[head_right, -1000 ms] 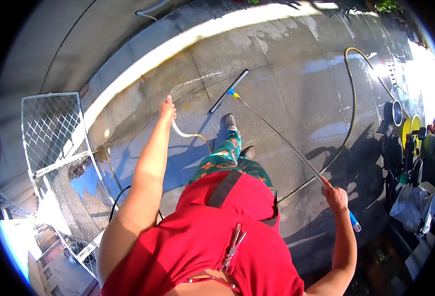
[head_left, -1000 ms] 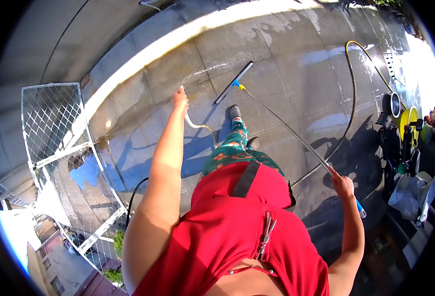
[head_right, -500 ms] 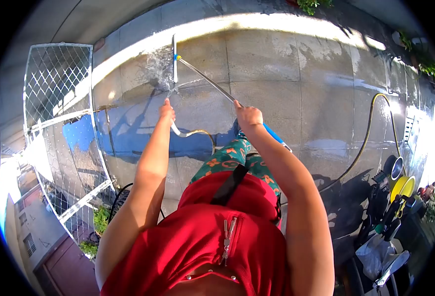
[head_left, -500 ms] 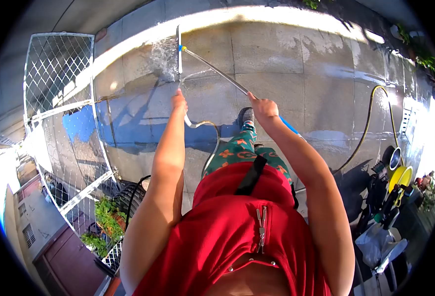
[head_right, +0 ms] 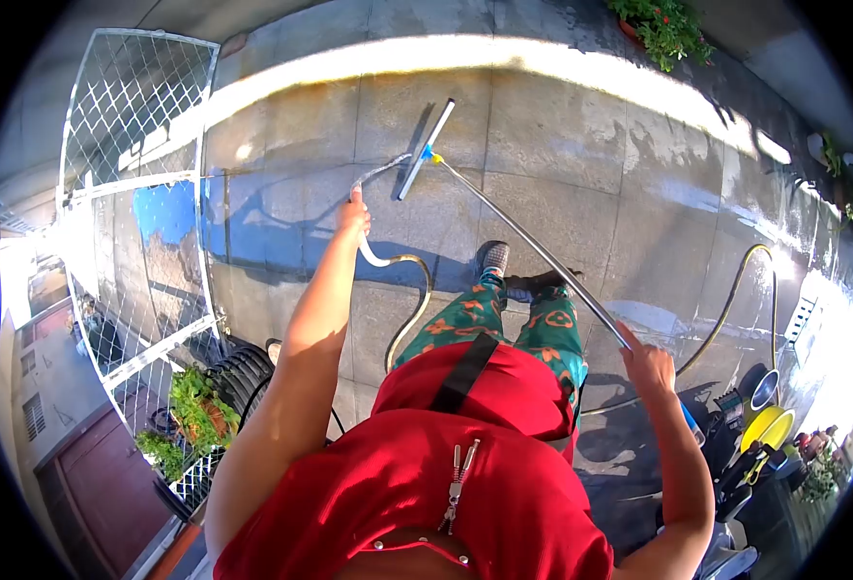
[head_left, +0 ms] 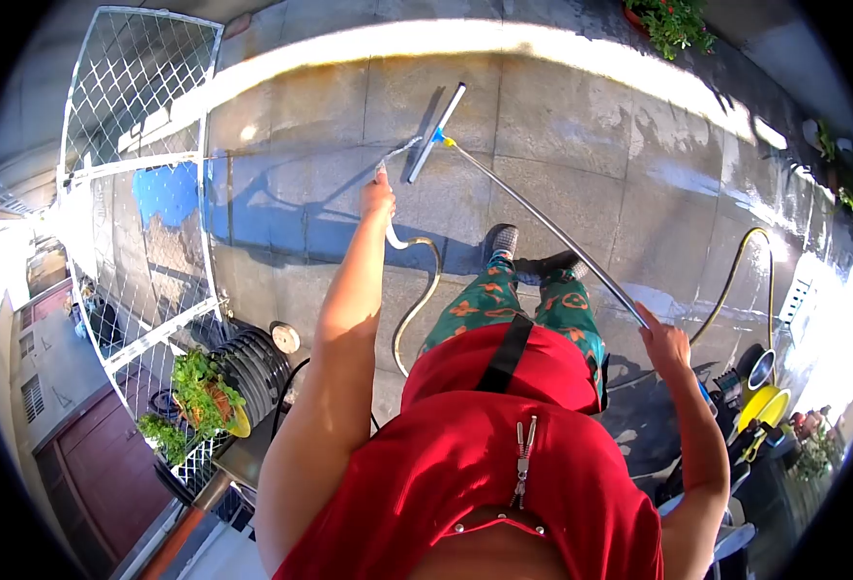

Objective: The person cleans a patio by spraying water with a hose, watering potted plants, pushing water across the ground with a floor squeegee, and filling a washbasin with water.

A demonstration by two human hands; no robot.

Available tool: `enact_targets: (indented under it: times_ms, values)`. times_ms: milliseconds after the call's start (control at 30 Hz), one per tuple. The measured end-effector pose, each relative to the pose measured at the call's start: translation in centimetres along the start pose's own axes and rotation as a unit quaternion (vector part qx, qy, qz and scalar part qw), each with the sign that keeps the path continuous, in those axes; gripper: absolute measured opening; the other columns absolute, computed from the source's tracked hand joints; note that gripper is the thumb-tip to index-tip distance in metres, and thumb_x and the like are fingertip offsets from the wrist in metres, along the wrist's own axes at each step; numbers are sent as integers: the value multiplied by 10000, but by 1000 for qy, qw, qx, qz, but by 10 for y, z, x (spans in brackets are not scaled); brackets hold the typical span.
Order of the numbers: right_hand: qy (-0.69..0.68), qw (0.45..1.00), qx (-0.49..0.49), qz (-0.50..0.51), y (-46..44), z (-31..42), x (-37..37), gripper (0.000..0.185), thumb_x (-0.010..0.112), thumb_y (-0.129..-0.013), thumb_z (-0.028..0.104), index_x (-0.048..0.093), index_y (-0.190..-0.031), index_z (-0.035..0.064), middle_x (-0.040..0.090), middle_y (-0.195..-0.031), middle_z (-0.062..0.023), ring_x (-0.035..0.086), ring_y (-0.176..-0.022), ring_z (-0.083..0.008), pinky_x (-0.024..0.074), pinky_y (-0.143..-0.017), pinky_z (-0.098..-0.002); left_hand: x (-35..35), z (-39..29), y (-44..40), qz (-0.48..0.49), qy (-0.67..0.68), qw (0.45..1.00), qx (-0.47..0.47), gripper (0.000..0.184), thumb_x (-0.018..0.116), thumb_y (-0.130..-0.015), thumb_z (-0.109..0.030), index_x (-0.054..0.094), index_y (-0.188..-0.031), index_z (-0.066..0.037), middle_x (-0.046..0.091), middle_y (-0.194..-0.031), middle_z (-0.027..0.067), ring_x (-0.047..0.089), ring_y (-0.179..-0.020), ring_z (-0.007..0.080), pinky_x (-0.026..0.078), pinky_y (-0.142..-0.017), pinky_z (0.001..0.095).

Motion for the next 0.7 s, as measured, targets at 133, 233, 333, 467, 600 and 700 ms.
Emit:
enact_targets:
  times_ms: [133,233,333,467,600,700]
  values:
    - [-83,988,121,52,96,-43,13,492,606,-855,250,483,-1322,343,648,-842,-209,625,-835,-406,493,-699,-469,42,-28,3,27,-64,997,45,526,458,-923,-527,511,-694,-57,448,-465,58,441,-346,189,339,-349,349]
    - [-126,984,128,12,147,-88,50,452,590,-865,238,509,-1300,329,645,-821,-203,623,-783,-410,488,-663,-480,86,-48,-2,7,-194,971,139,516,455,-923,-508,582,-770,-32,567,-584,141,572,-508,283,436,-479,415]
    - [-69,985,160,10,195,-151,64,466,575,-874,236,484,-1321,334,634,-754,-205,622,-697,-401,481,-602,-487,136,-82,32,-4,-313,923,224,503,450,-918,-495,629,-863,-28,636,-773,201,629,-749,368,481,-654,459]
    - [-85,974,211,-11,244,-219,64,486,559,-882,227,456,-1344,337,622,-712,-210,620,-650,-398,472,-570,-493,209,-103,56,15,-382,885,265,507,434,-919,-496,643,-880,-36,650,-878,213,616,-873,415,483,-733,485]
    - [-117,960,251,-29,263,-270,86,469,537,-895,240,453,-1347,333,618,-722,-231,612,-667,-420,471,-592,-515,281,-146,116,56,-412,841,346,514,429,-917,-510,647,-889,-46,649,-906,214,616,-889,406,479,-755,488]
    - [-107,965,239,-25,248,-295,78,470,532,-896,250,447,-1349,340,614,-718,-239,608,-662,-427,476,-600,-526,320,-162,141,66,-440,822,357,523,406,-921,-521,654,-908,-60,650,-903,213,616,-895,401,479,-763,489]
Point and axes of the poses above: each hand's wrist, its own y-axis away from the middle knuckle, its own x-axis out of the palm, z = x × y, the point moved 10 cm from there along -y, towards the middle knuckle
